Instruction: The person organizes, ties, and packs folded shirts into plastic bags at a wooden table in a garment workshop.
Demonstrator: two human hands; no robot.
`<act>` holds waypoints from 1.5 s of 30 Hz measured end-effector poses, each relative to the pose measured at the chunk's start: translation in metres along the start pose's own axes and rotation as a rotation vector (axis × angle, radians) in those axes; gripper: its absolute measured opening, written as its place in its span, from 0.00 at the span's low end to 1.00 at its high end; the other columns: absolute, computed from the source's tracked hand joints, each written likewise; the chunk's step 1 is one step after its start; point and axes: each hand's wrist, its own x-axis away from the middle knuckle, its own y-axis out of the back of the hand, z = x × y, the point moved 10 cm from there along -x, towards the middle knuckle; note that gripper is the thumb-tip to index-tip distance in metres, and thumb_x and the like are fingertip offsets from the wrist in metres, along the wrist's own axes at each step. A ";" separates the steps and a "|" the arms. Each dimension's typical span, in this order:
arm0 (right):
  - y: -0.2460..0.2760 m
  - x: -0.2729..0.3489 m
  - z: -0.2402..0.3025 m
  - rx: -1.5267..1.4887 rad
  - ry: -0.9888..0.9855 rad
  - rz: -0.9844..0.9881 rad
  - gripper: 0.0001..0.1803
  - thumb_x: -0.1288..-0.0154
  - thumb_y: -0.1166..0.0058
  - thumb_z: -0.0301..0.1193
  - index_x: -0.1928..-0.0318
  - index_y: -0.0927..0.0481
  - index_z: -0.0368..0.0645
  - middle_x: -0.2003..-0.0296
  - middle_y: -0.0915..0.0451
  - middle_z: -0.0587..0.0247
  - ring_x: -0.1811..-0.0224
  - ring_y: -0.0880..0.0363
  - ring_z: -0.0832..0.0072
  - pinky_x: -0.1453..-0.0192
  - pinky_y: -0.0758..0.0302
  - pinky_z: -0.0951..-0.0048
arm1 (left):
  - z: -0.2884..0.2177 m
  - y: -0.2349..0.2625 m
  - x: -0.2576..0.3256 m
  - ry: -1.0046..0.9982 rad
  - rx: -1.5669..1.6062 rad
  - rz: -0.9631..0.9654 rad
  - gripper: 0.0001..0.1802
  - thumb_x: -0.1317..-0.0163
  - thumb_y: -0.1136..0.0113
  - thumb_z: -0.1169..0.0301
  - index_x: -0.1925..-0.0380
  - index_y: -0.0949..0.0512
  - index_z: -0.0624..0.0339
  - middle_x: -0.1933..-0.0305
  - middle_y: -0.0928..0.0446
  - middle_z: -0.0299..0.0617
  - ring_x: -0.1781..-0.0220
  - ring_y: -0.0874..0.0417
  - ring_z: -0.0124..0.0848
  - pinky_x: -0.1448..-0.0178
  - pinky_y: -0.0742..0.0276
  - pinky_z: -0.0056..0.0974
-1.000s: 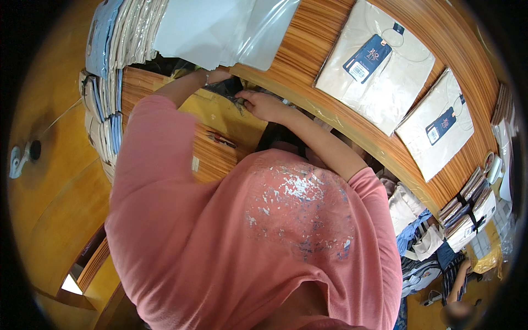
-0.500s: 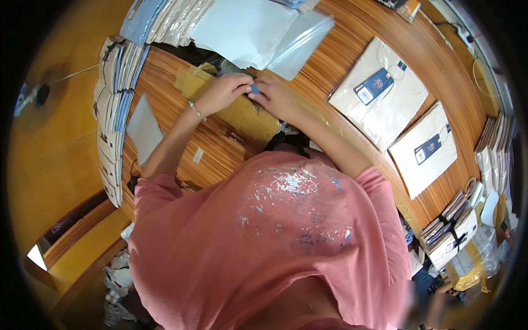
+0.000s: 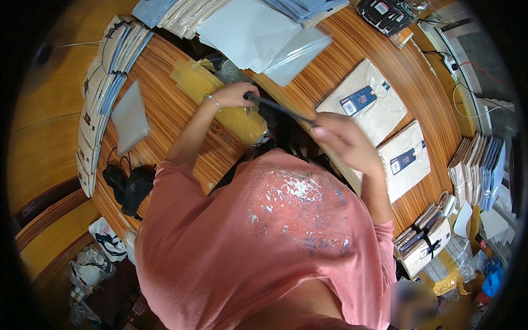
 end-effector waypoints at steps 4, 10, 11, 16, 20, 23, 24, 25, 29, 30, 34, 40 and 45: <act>0.106 0.117 0.019 -0.264 0.074 -0.596 0.19 0.38 0.50 0.42 0.74 0.28 0.37 0.72 0.25 0.56 0.69 0.27 0.67 0.60 0.27 0.67 | 0.002 -0.009 -0.003 0.090 0.014 -0.066 0.11 0.46 0.44 0.66 0.66 0.24 0.62 0.63 0.23 0.46 0.59 0.23 0.41 0.54 0.30 0.41; 0.210 0.275 0.049 -0.279 0.204 -1.158 0.13 0.30 0.62 0.36 0.70 0.32 0.43 0.85 0.42 0.72 0.85 0.45 0.81 0.71 0.36 0.71 | -0.054 0.004 -0.018 0.011 0.182 0.006 0.12 0.38 0.49 0.66 0.70 0.26 0.65 0.74 0.27 0.40 0.69 0.26 0.29 0.60 0.31 0.33; 0.219 0.302 0.031 -0.221 0.081 -1.251 0.13 0.30 0.61 0.36 0.70 0.31 0.42 0.86 0.43 0.73 0.86 0.47 0.82 0.73 0.38 0.74 | -0.077 0.004 -0.023 -0.062 0.262 0.048 0.12 0.36 0.50 0.66 0.71 0.27 0.65 0.75 0.27 0.37 0.69 0.27 0.27 0.61 0.31 0.32; 0.233 0.383 0.003 -0.165 -0.071 -1.513 0.14 0.31 0.58 0.36 0.69 0.29 0.40 0.86 0.43 0.75 0.86 0.50 0.85 0.79 0.45 0.81 | -0.243 -0.031 -0.050 -0.144 0.665 0.459 0.12 0.33 0.54 0.66 0.69 0.27 0.63 0.80 0.33 0.30 0.80 0.36 0.16 0.74 0.41 0.22; 0.240 0.443 -0.062 -0.047 -0.354 -1.594 0.14 0.31 0.58 0.38 0.70 0.27 0.42 0.85 0.41 0.76 0.85 0.49 0.87 0.79 0.47 0.83 | -0.330 -0.004 -0.135 -0.442 0.950 0.012 0.11 0.35 0.53 0.66 0.66 0.26 0.63 0.78 0.29 0.32 0.78 0.31 0.19 0.74 0.38 0.24; 0.229 0.438 -0.138 0.525 -0.550 -1.305 0.17 0.34 0.56 0.40 0.67 0.23 0.39 0.78 0.25 0.59 0.75 0.28 0.69 0.66 0.31 0.69 | -0.313 -0.079 -0.196 -0.455 0.074 -0.355 0.11 0.37 0.55 0.68 0.61 0.25 0.58 0.59 0.23 0.40 0.53 0.24 0.38 0.48 0.33 0.44; 0.210 0.441 -0.174 0.524 -0.803 -1.313 0.17 0.35 0.56 0.39 0.64 0.22 0.37 0.69 0.22 0.48 0.66 0.24 0.60 0.59 0.30 0.63 | -0.299 -0.102 -0.188 -0.363 -0.254 -0.536 0.11 0.37 0.56 0.68 0.59 0.26 0.57 0.48 0.28 0.41 0.43 0.30 0.37 0.39 0.43 0.53; 0.188 0.449 -0.204 0.514 -0.768 -1.378 0.16 0.35 0.56 0.38 0.62 0.21 0.37 0.67 0.23 0.45 0.65 0.24 0.56 0.61 0.30 0.62 | -0.289 -0.124 -0.189 -0.401 -0.399 -0.544 0.11 0.37 0.55 0.68 0.58 0.26 0.57 0.45 0.31 0.40 0.40 0.34 0.36 0.38 0.47 0.57; 0.115 0.383 -0.204 0.893 -0.900 -1.116 0.16 0.39 0.53 0.32 0.51 0.27 0.42 0.66 0.25 0.51 0.64 0.24 0.57 0.62 0.27 0.59 | -0.220 -0.097 -0.179 -0.287 -0.449 -0.560 0.12 0.38 0.55 0.67 0.57 0.26 0.57 0.43 0.32 0.39 0.37 0.36 0.36 0.36 0.52 0.59; 0.112 0.377 -0.198 0.800 -0.841 -1.135 0.16 0.39 0.53 0.30 0.50 0.28 0.42 0.67 0.25 0.52 0.65 0.24 0.59 0.62 0.27 0.61 | -0.209 -0.081 -0.173 -0.266 -0.436 -0.571 0.13 0.37 0.55 0.67 0.57 0.26 0.57 0.44 0.31 0.39 0.37 0.37 0.35 0.36 0.52 0.60; 0.128 0.423 -0.242 -0.255 -0.582 -1.240 0.14 0.39 0.57 0.21 0.52 0.33 0.43 0.71 0.30 0.64 0.69 0.31 0.77 0.63 0.29 0.73 | -0.222 -0.027 -0.188 0.053 0.080 -0.508 0.17 0.35 0.55 0.61 0.58 0.27 0.63 0.56 0.24 0.46 0.49 0.26 0.40 0.45 0.36 0.46; 0.246 0.494 -0.254 0.520 -0.947 -1.397 0.06 0.38 0.53 0.30 0.65 0.27 0.41 0.76 0.23 0.55 0.74 0.24 0.61 0.69 0.28 0.62 | -0.315 -0.039 -0.331 -0.074 -0.160 -0.492 0.22 0.40 0.49 0.51 0.71 0.24 0.62 0.73 0.22 0.49 0.66 0.21 0.47 0.63 0.28 0.45; 0.209 0.494 -0.262 0.699 -1.322 -1.009 0.09 0.42 0.51 0.36 0.69 0.22 0.45 0.72 0.20 0.52 0.67 0.22 0.53 0.66 0.27 0.57 | -0.275 -0.055 -0.358 -0.071 -0.713 -0.327 0.14 0.44 0.48 0.59 0.69 0.21 0.57 0.69 0.21 0.53 0.63 0.20 0.48 0.60 0.26 0.47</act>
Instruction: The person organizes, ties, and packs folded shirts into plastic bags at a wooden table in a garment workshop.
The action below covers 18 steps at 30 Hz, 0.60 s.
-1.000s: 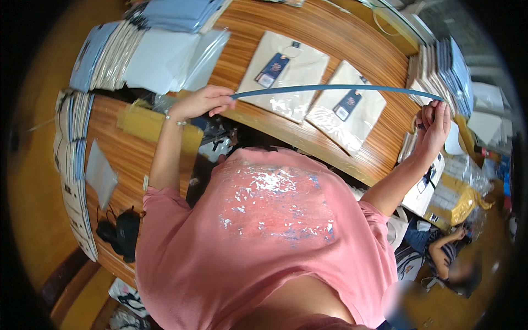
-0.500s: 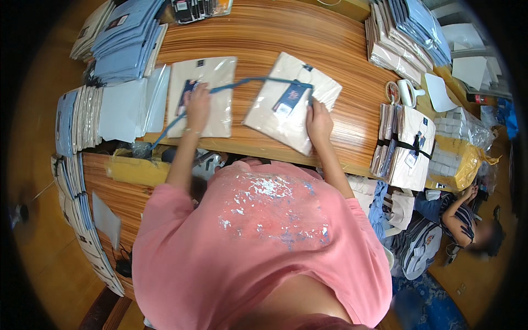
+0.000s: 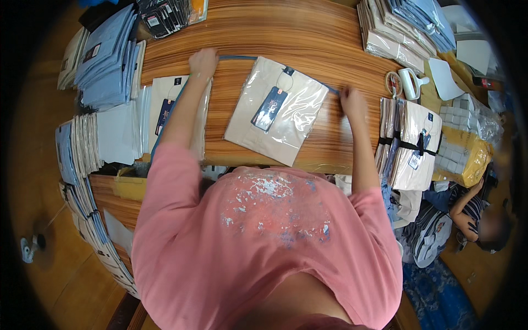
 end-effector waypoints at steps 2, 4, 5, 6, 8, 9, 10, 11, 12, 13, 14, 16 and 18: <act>-0.028 0.058 -0.003 -0.039 0.001 0.381 0.07 0.45 0.48 0.34 0.71 0.20 0.45 0.74 0.20 0.53 0.69 0.22 0.55 0.65 0.26 0.61 | -0.001 -0.007 0.050 -0.054 -0.092 0.217 0.11 0.48 0.47 0.63 0.72 0.21 0.56 0.69 0.21 0.51 0.63 0.20 0.48 0.60 0.25 0.48; -0.054 0.115 0.006 -0.312 0.163 0.697 0.05 0.49 0.46 0.30 0.72 0.20 0.44 0.75 0.20 0.55 0.72 0.22 0.59 0.65 0.26 0.63 | -0.003 0.015 0.099 -0.114 -0.046 0.261 0.08 0.50 0.46 0.66 0.75 0.21 0.57 0.71 0.22 0.51 0.65 0.20 0.47 0.64 0.26 0.48; -0.062 0.120 -0.008 -0.374 0.116 0.689 0.05 0.50 0.45 0.31 0.72 0.20 0.44 0.73 0.20 0.56 0.70 0.22 0.60 0.64 0.27 0.63 | 0.001 0.034 0.114 -0.083 0.012 0.208 0.09 0.48 0.45 0.65 0.76 0.22 0.58 0.72 0.22 0.51 0.67 0.20 0.47 0.64 0.26 0.47; -0.072 0.119 -0.022 -0.431 0.071 0.675 0.06 0.51 0.43 0.31 0.71 0.20 0.44 0.71 0.20 0.56 0.68 0.22 0.62 0.62 0.27 0.62 | 0.005 0.048 0.123 -0.050 0.077 0.153 0.09 0.47 0.44 0.65 0.77 0.22 0.59 0.74 0.22 0.50 0.69 0.21 0.47 0.65 0.27 0.46; -0.029 0.108 -0.014 -0.223 0.076 0.370 0.09 0.51 0.42 0.32 0.66 0.20 0.46 0.63 0.21 0.56 0.59 0.24 0.63 0.57 0.29 0.61 | 0.014 0.064 0.132 0.054 0.250 0.141 0.10 0.45 0.45 0.65 0.78 0.24 0.61 0.77 0.24 0.49 0.73 0.23 0.46 0.67 0.28 0.44; 0.021 0.102 0.024 0.047 0.116 0.077 0.12 0.50 0.42 0.34 0.63 0.20 0.47 0.58 0.23 0.55 0.52 0.27 0.63 0.52 0.31 0.59 | 0.019 0.065 0.135 0.110 0.335 0.137 0.11 0.43 0.45 0.65 0.78 0.25 0.62 0.79 0.25 0.48 0.75 0.24 0.45 0.69 0.29 0.43; 0.030 0.106 0.046 -0.045 0.158 -0.026 0.15 0.49 0.42 0.36 0.58 0.21 0.49 0.53 0.27 0.53 0.47 0.31 0.59 0.49 0.34 0.57 | 0.027 0.060 0.136 0.160 0.380 0.109 0.11 0.42 0.46 0.65 0.77 0.25 0.61 0.77 0.24 0.47 0.73 0.24 0.44 0.66 0.30 0.42; 0.036 0.105 0.070 -0.143 0.208 -0.136 0.18 0.48 0.42 0.38 0.54 0.22 0.50 0.48 0.30 0.51 0.43 0.36 0.56 0.45 0.37 0.55 | 0.038 0.050 0.138 0.215 0.419 0.070 0.11 0.41 0.46 0.65 0.77 0.25 0.61 0.76 0.24 0.45 0.71 0.24 0.42 0.63 0.31 0.41; 0.024 0.114 0.095 -0.241 0.244 -0.155 0.21 0.46 0.44 0.41 0.50 0.24 0.53 0.45 0.34 0.48 0.40 0.39 0.53 0.42 0.40 0.51 | 0.045 0.037 0.142 0.263 0.458 0.041 0.11 0.40 0.46 0.65 0.76 0.25 0.61 0.74 0.24 0.44 0.69 0.25 0.40 0.60 0.31 0.40; 0.010 0.124 0.118 -0.339 0.281 -0.177 0.24 0.44 0.46 0.43 0.46 0.27 0.55 0.42 0.37 0.46 0.37 0.43 0.50 0.39 0.43 0.47 | 0.037 0.040 0.150 0.182 0.425 -0.129 0.11 0.40 0.46 0.65 0.75 0.25 0.60 0.70 0.24 0.43 0.65 0.25 0.39 0.55 0.34 0.41; -0.016 0.134 0.139 -0.187 0.299 -0.114 0.28 0.43 0.48 0.47 0.42 0.31 0.58 0.38 0.42 0.46 0.35 0.48 0.50 0.37 0.48 0.45 | 0.030 0.038 0.166 0.105 0.397 -0.303 0.10 0.40 0.46 0.64 0.73 0.24 0.59 0.67 0.24 0.41 0.60 0.26 0.38 0.51 0.37 0.42; -0.037 0.138 0.155 -0.044 0.397 -0.047 0.31 0.42 0.52 0.53 0.38 0.36 0.62 0.35 0.48 0.48 0.31 0.56 0.51 0.34 0.55 0.41 | 0.042 -0.011 0.191 0.059 0.351 -0.325 0.11 0.40 0.46 0.61 0.69 0.24 0.57 0.55 0.26 0.39 0.46 0.33 0.38 0.39 0.52 0.47; -0.044 0.135 0.149 -0.057 0.523 -0.016 0.32 0.42 0.55 0.56 0.37 0.38 0.64 0.33 0.51 0.50 0.30 0.60 0.51 0.34 0.60 0.38 | 0.037 -0.002 0.182 0.121 0.288 -0.381 0.12 0.39 0.47 0.60 0.69 0.23 0.57 0.55 0.26 0.39 0.47 0.33 0.39 0.40 0.52 0.49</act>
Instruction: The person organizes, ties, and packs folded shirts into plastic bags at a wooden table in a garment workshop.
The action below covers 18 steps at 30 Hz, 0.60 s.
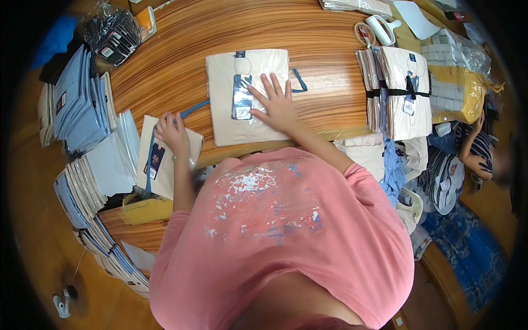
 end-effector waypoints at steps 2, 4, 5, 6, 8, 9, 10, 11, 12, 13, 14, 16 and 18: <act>0.004 -0.001 -0.012 -0.085 0.133 0.020 0.33 0.43 0.54 0.56 0.37 0.38 0.65 0.33 0.49 0.53 0.30 0.58 0.52 0.35 0.61 0.35 | 0.006 -0.002 -0.024 0.091 0.024 -0.075 0.15 0.39 0.49 0.57 0.71 0.23 0.57 0.52 0.28 0.41 0.45 0.35 0.39 0.39 0.54 0.53; 0.009 -0.004 -0.020 -0.121 0.242 0.048 0.33 0.43 0.54 0.56 0.37 0.38 0.66 0.33 0.50 0.56 0.29 0.58 0.55 0.36 0.63 0.33 | -0.015 0.020 -0.063 -0.015 -0.130 -0.307 0.15 0.39 0.48 0.58 0.72 0.23 0.59 0.56 0.26 0.43 0.49 0.31 0.41 0.44 0.46 0.50; 0.015 -0.003 -0.015 -0.067 0.234 0.059 0.33 0.43 0.54 0.56 0.37 0.39 0.66 0.33 0.50 0.56 0.29 0.58 0.55 0.35 0.63 0.34 | -0.028 0.035 -0.071 -0.067 -0.206 -0.414 0.15 0.39 0.47 0.59 0.73 0.24 0.59 0.59 0.25 0.44 0.52 0.29 0.41 0.46 0.42 0.48; 0.023 -0.005 -0.014 -0.001 0.227 0.063 0.33 0.43 0.54 0.57 0.37 0.39 0.66 0.32 0.51 0.56 0.29 0.58 0.56 0.35 0.63 0.34 | -0.031 0.036 -0.078 -0.047 0.008 -0.335 0.15 0.39 0.46 0.60 0.74 0.24 0.60 0.63 0.26 0.44 0.56 0.28 0.40 0.51 0.39 0.45; 0.031 -0.001 -0.007 0.055 0.210 0.050 0.32 0.42 0.55 0.55 0.36 0.40 0.66 0.32 0.52 0.56 0.29 0.58 0.56 0.34 0.63 0.36 | -0.037 0.043 -0.073 -0.009 0.434 -0.175 0.14 0.40 0.44 0.62 0.76 0.26 0.63 0.72 0.27 0.45 0.66 0.27 0.38 0.60 0.34 0.39; 0.019 0.005 -0.012 -0.004 0.169 0.105 0.32 0.40 0.58 0.55 0.36 0.41 0.66 0.31 0.54 0.56 0.29 0.60 0.58 0.33 0.65 0.37 | -0.039 0.040 -0.062 0.047 0.423 -0.047 0.14 0.40 0.44 0.64 0.77 0.27 0.64 0.77 0.30 0.44 0.71 0.30 0.34 0.65 0.35 0.36; 0.018 0.010 -0.015 -0.063 0.177 0.090 0.30 0.39 0.56 0.51 0.37 0.39 0.62 0.33 0.50 0.55 0.30 0.56 0.58 0.33 0.61 0.40 | -0.038 0.039 -0.046 0.104 0.405 0.079 0.13 0.41 0.43 0.66 0.77 0.29 0.65 0.81 0.34 0.43 0.77 0.33 0.30 0.70 0.35 0.33; 0.019 0.013 -0.018 -0.127 0.184 0.078 0.28 0.38 0.55 0.48 0.38 0.36 0.58 0.35 0.46 0.53 0.31 0.52 0.58 0.33 0.58 0.43 | -0.042 0.036 -0.030 0.153 0.383 0.270 0.13 0.41 0.43 0.67 0.77 0.29 0.65 0.82 0.35 0.42 0.76 0.35 0.27 0.69 0.36 0.33; 0.035 0.010 -0.034 -0.206 0.117 -0.029 0.26 0.39 0.54 0.44 0.39 0.34 0.54 0.37 0.42 0.52 0.33 0.48 0.57 0.34 0.54 0.45 | -0.042 0.034 -0.011 0.207 0.353 0.457 0.12 0.41 0.42 0.67 0.76 0.28 0.65 0.82 0.36 0.41 0.75 0.38 0.24 0.69 0.37 0.32; 0.054 0.003 -0.056 -0.287 0.056 -0.132 0.25 0.39 0.54 0.40 0.41 0.32 0.50 0.40 0.38 0.51 0.36 0.44 0.57 0.35 0.50 0.48 | -0.036 0.030 0.011 0.225 0.369 0.625 0.10 0.42 0.42 0.68 0.73 0.27 0.65 0.79 0.33 0.40 0.73 0.35 0.23 0.66 0.35 0.31; 0.068 -0.001 -0.083 -0.370 -0.001 -0.232 0.23 0.40 0.53 0.36 0.43 0.30 0.46 0.43 0.34 0.50 0.38 0.40 0.57 0.36 0.46 0.50 | -0.027 0.021 0.035 0.249 0.384 0.789 0.08 0.42 0.42 0.70 0.70 0.26 0.65 0.77 0.29 0.39 0.71 0.33 0.22 0.64 0.34 0.30; 0.088 -0.009 -0.169 -0.160 -0.284 -0.408 0.18 0.46 0.53 0.23 0.52 0.27 0.35 0.54 0.28 0.43 0.52 0.31 0.52 0.47 0.34 0.57 | -0.013 0.013 0.056 0.231 0.576 0.824 0.08 0.42 0.42 0.72 0.66 0.26 0.65 0.71 0.26 0.37 0.66 0.30 0.21 0.59 0.33 0.28; 0.107 -0.036 -0.236 0.340 -0.400 -0.361 0.21 0.47 0.52 0.23 0.51 0.32 0.31 0.56 0.28 0.38 0.55 0.30 0.47 0.48 0.31 0.60 | -0.011 0.018 0.068 0.213 0.579 0.901 0.12 0.43 0.42 0.74 0.60 0.28 0.66 0.62 0.24 0.34 0.58 0.27 0.21 0.51 0.33 0.27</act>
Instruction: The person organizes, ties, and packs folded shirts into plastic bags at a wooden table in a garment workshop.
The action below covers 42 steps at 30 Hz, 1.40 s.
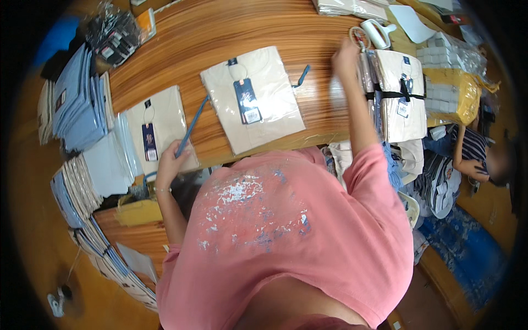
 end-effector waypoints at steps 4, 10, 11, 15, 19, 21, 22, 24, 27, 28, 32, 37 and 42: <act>-0.075 -0.068 -0.107 0.256 -0.400 0.408 0.24 0.37 0.60 0.35 0.43 0.36 0.35 0.44 0.33 0.43 0.41 0.34 0.53 0.41 0.38 0.47 | 0.010 0.025 0.016 0.168 0.044 -0.012 0.08 0.40 0.44 0.73 0.63 0.27 0.63 0.73 0.28 0.29 0.74 0.33 0.16 0.71 0.37 0.23; -0.134 -0.109 -0.209 0.244 -0.409 0.639 0.20 0.37 0.58 0.35 0.47 0.26 0.42 0.42 0.31 0.54 0.40 0.34 0.53 0.40 0.35 0.54 | 0.036 0.076 0.038 0.030 0.239 -0.152 0.09 0.38 0.51 0.75 0.58 0.30 0.63 0.79 0.34 0.30 0.79 0.36 0.18 0.75 0.38 0.24; -0.123 -0.106 -0.104 0.390 -0.110 0.733 0.18 0.37 0.58 0.34 0.51 0.24 0.41 0.46 0.27 0.53 0.42 0.31 0.52 0.41 0.33 0.59 | 0.046 0.078 0.068 0.123 0.220 -0.211 0.08 0.38 0.50 0.74 0.59 0.29 0.63 0.79 0.34 0.30 0.78 0.34 0.18 0.73 0.36 0.24; -0.036 -0.110 -0.084 0.358 -0.343 0.405 0.20 0.38 0.59 0.33 0.47 0.29 0.40 0.45 0.31 0.50 0.42 0.32 0.53 0.42 0.35 0.49 | 0.051 0.091 0.081 0.194 0.102 -0.269 0.09 0.37 0.47 0.68 0.72 0.27 0.62 0.80 0.33 0.29 0.79 0.34 0.17 0.75 0.37 0.24; 0.028 -0.092 0.023 0.290 -0.105 0.349 0.17 0.39 0.58 0.29 0.49 0.29 0.39 0.49 0.29 0.50 0.45 0.30 0.57 0.46 0.32 0.55 | 0.060 0.098 0.091 0.189 0.093 -0.319 0.13 0.37 0.47 0.65 0.78 0.28 0.60 0.81 0.34 0.28 0.79 0.35 0.17 0.75 0.39 0.23; 0.020 -0.076 0.063 -0.056 0.043 0.280 0.16 0.40 0.58 0.26 0.51 0.28 0.38 0.52 0.26 0.51 0.48 0.28 0.61 0.48 0.31 0.62 | 0.059 0.099 0.086 0.127 0.167 -0.336 0.13 0.38 0.46 0.65 0.78 0.28 0.60 0.82 0.34 0.28 0.80 0.36 0.16 0.75 0.39 0.23; 0.016 -0.040 0.108 -0.734 0.234 0.198 0.15 0.41 0.58 0.24 0.53 0.28 0.37 0.58 0.24 0.53 0.55 0.26 0.65 0.51 0.30 0.68 | 0.052 0.099 0.081 0.090 0.206 -0.324 0.13 0.38 0.46 0.65 0.77 0.27 0.61 0.82 0.34 0.28 0.80 0.35 0.16 0.75 0.39 0.23; 0.013 0.087 0.243 -1.204 -0.015 0.865 0.15 0.39 0.55 0.33 0.52 0.28 0.43 0.60 0.25 0.61 0.62 0.26 0.70 0.55 0.30 0.72 | 0.052 0.094 0.088 0.064 0.288 -0.349 0.13 0.38 0.45 0.64 0.76 0.27 0.61 0.82 0.34 0.27 0.80 0.36 0.15 0.75 0.38 0.23; 0.035 0.241 0.386 -1.540 -0.317 1.714 0.18 0.32 0.61 0.46 0.56 0.30 0.44 0.74 0.30 0.70 0.81 0.39 0.82 0.78 0.39 0.80 | 0.042 0.096 0.085 0.005 0.327 -0.341 0.12 0.38 0.45 0.65 0.76 0.27 0.61 0.81 0.33 0.28 0.79 0.36 0.15 0.74 0.38 0.22; 0.031 0.262 0.412 -1.617 -0.366 1.812 0.16 0.31 0.63 0.44 0.58 0.31 0.44 0.75 0.31 0.70 0.82 0.40 0.83 0.80 0.40 0.81 | 0.043 0.096 0.086 -0.012 0.344 -0.360 0.12 0.38 0.45 0.65 0.76 0.27 0.62 0.81 0.33 0.27 0.79 0.36 0.16 0.74 0.38 0.23; 0.040 0.281 0.463 -1.759 -0.558 1.791 0.13 0.29 0.66 0.40 0.61 0.32 0.44 0.78 0.33 0.70 0.84 0.43 0.83 0.83 0.44 0.81 | 0.047 0.089 0.090 -0.020 0.316 -0.332 0.13 0.37 0.47 0.65 0.76 0.28 0.61 0.80 0.32 0.28 0.78 0.35 0.16 0.73 0.37 0.23; 0.029 0.294 0.469 -1.785 -0.639 1.798 0.13 0.30 0.66 0.41 0.61 0.34 0.45 0.77 0.32 0.69 0.85 0.43 0.82 0.84 0.45 0.80 | 0.052 0.093 0.096 -0.064 0.320 -0.360 0.13 0.39 0.45 0.65 0.75 0.26 0.64 0.81 0.30 0.30 0.80 0.32 0.17 0.74 0.34 0.24; 0.012 0.302 0.461 -1.811 -0.730 1.724 0.13 0.30 0.65 0.41 0.62 0.34 0.45 0.77 0.32 0.69 0.86 0.43 0.81 0.85 0.45 0.80 | 0.057 0.101 0.100 -0.083 0.294 -0.383 0.13 0.39 0.45 0.65 0.75 0.26 0.64 0.83 0.30 0.30 0.81 0.32 0.17 0.74 0.35 0.24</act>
